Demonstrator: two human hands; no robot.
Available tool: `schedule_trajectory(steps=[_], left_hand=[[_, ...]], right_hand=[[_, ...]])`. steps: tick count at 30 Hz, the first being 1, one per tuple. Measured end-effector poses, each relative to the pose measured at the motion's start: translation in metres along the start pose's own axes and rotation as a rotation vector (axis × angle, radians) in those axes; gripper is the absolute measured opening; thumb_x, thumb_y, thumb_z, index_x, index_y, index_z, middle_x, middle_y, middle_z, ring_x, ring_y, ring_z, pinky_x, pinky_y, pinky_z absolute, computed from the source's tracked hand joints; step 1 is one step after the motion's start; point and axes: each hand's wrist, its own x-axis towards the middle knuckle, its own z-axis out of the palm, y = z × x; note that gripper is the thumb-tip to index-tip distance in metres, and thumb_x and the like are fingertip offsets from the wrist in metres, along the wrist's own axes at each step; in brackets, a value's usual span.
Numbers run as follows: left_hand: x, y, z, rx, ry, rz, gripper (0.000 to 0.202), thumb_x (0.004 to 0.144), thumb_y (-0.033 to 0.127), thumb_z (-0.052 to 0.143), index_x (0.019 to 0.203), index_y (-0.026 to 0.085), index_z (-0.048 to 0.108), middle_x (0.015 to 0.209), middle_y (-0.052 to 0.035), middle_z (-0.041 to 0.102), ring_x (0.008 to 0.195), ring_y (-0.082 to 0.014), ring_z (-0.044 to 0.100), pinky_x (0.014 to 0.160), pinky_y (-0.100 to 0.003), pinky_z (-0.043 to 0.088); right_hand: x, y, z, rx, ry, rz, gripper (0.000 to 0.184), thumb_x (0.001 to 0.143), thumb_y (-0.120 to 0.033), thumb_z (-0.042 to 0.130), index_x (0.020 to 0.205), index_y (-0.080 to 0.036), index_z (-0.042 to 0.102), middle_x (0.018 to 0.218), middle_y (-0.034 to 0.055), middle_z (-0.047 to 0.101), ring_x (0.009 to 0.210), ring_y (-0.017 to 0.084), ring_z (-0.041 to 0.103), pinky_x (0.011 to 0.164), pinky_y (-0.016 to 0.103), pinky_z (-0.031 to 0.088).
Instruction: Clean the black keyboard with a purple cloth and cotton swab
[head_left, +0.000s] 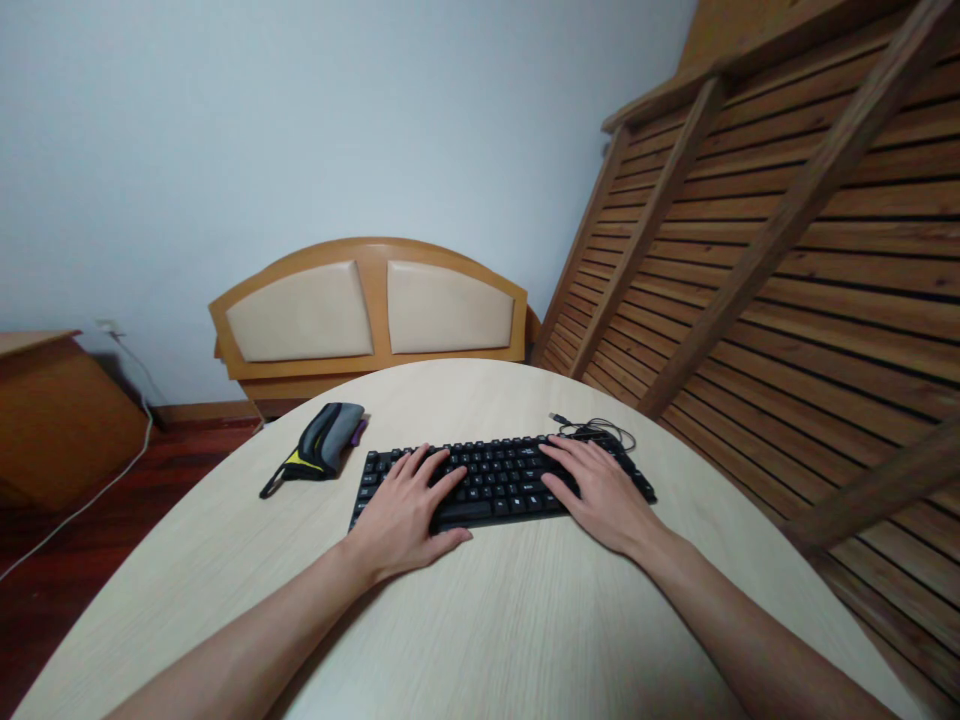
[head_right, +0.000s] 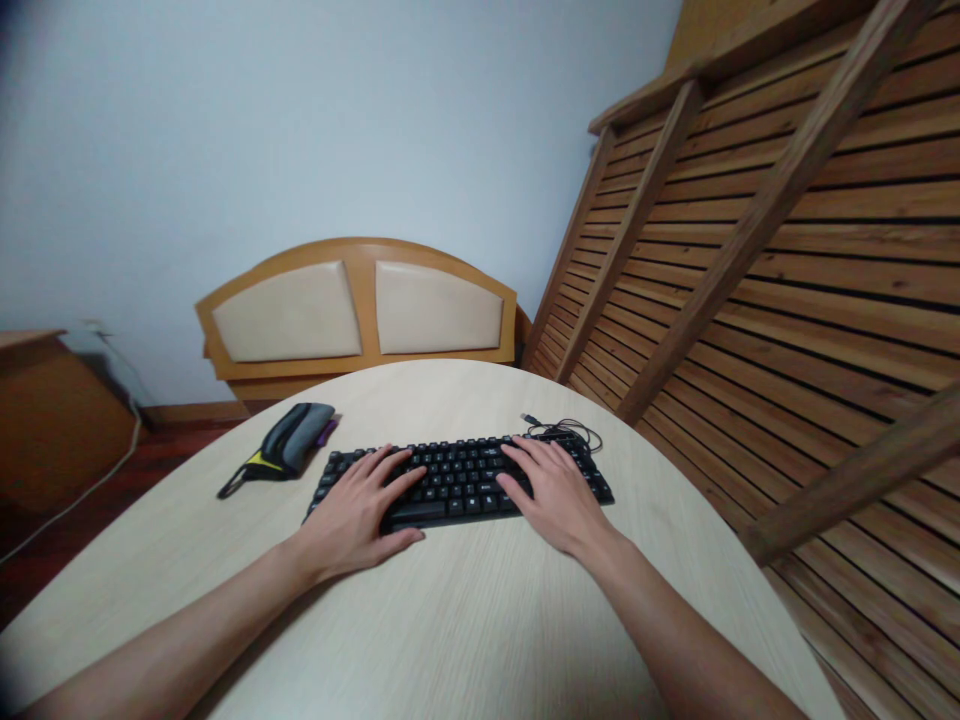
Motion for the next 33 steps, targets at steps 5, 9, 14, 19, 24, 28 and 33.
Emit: schedule_trajectory(steps=[5, 9, 14, 19, 24, 28, 33], left_hand=[[0.0, -0.001, -0.003, 0.018, -0.084, -0.01, 0.073, 0.092, 0.067, 0.056, 0.15, 0.024, 0.047, 0.157, -0.0152, 0.042, 0.146, -0.0423, 0.034, 0.117, -0.061, 0.033], [0.001, -0.001, -0.004, 0.014, -0.08, -0.007, 0.074, 0.092, 0.067, 0.055, 0.15, 0.023, 0.047, 0.156, -0.0159, 0.044, 0.146, -0.0422, 0.035, 0.117, -0.061, 0.033], [0.002, -0.003, -0.01, -0.035, -0.064, -0.002, 0.066, 0.096, 0.061, 0.052, 0.148, 0.02, 0.05, 0.152, -0.0155, 0.048, 0.142, -0.0383, 0.041, 0.117, -0.057, 0.035], [0.002, -0.007, -0.015, -0.033, -0.066, 0.002, 0.073, 0.09, 0.068, 0.057, 0.149, 0.026, 0.049, 0.155, -0.014, 0.044, 0.144, -0.0432, 0.036, 0.116, -0.063, 0.032], [-0.001, -0.01, -0.009, -0.003, -0.094, 0.001, 0.076, 0.09, 0.07, 0.056, 0.152, 0.029, 0.044, 0.159, -0.0148, 0.037, 0.145, -0.0455, 0.034, 0.115, -0.066, 0.03], [-0.002, -0.013, -0.005, 0.003, -0.087, 0.027, 0.077, 0.09, 0.07, 0.055, 0.154, 0.03, 0.04, 0.16, -0.0138, 0.037, 0.144, -0.0444, 0.034, 0.115, -0.066, 0.029], [-0.002, -0.017, -0.006, 0.002, -0.101, 0.04, 0.079, 0.088, 0.068, 0.06, 0.154, 0.029, 0.04, 0.16, -0.0126, 0.038, 0.144, -0.0426, 0.035, 0.117, -0.063, 0.028]], right_hand=[[-0.004, 0.03, -0.002, -0.061, 0.153, 0.194, 0.056, 0.1, -0.058, 0.042, 0.136, -0.021, 0.061, 0.146, 0.0139, 0.056, 0.136, 0.036, 0.048, 0.111, 0.059, 0.042], [-0.008, 0.051, 0.006, 0.034, 0.177, 0.315, 0.055, 0.1, -0.057, 0.04, 0.138, -0.023, 0.059, 0.145, 0.0129, 0.057, 0.133, 0.035, 0.053, 0.111, 0.058, 0.043], [-0.01, 0.058, 0.016, 0.01, 0.101, 0.369, 0.057, 0.101, -0.053, 0.037, 0.139, -0.016, 0.057, 0.149, 0.0162, 0.053, 0.136, 0.036, 0.05, 0.112, 0.057, 0.043], [-0.009, 0.055, 0.015, -0.042, 0.079, 0.431, 0.055, 0.101, -0.048, 0.038, 0.14, -0.014, 0.057, 0.152, 0.0168, 0.05, 0.134, 0.037, 0.052, 0.109, 0.055, 0.047], [-0.009, 0.043, 0.01, -0.097, 0.042, 0.341, 0.059, 0.102, -0.051, 0.034, 0.141, -0.014, 0.057, 0.155, 0.0159, 0.046, 0.142, 0.037, 0.042, 0.115, 0.056, 0.04], [-0.012, 0.03, 0.004, -0.135, -0.075, 0.172, 0.068, 0.097, -0.067, 0.04, 0.149, -0.024, 0.051, 0.159, 0.0096, 0.042, 0.151, 0.038, 0.026, 0.119, 0.066, 0.026], [-0.015, 0.029, -0.001, -0.116, -0.175, -0.022, 0.089, 0.084, -0.076, 0.057, 0.156, -0.029, 0.038, 0.164, 0.0111, 0.032, 0.15, 0.038, 0.027, 0.119, 0.066, 0.022]])
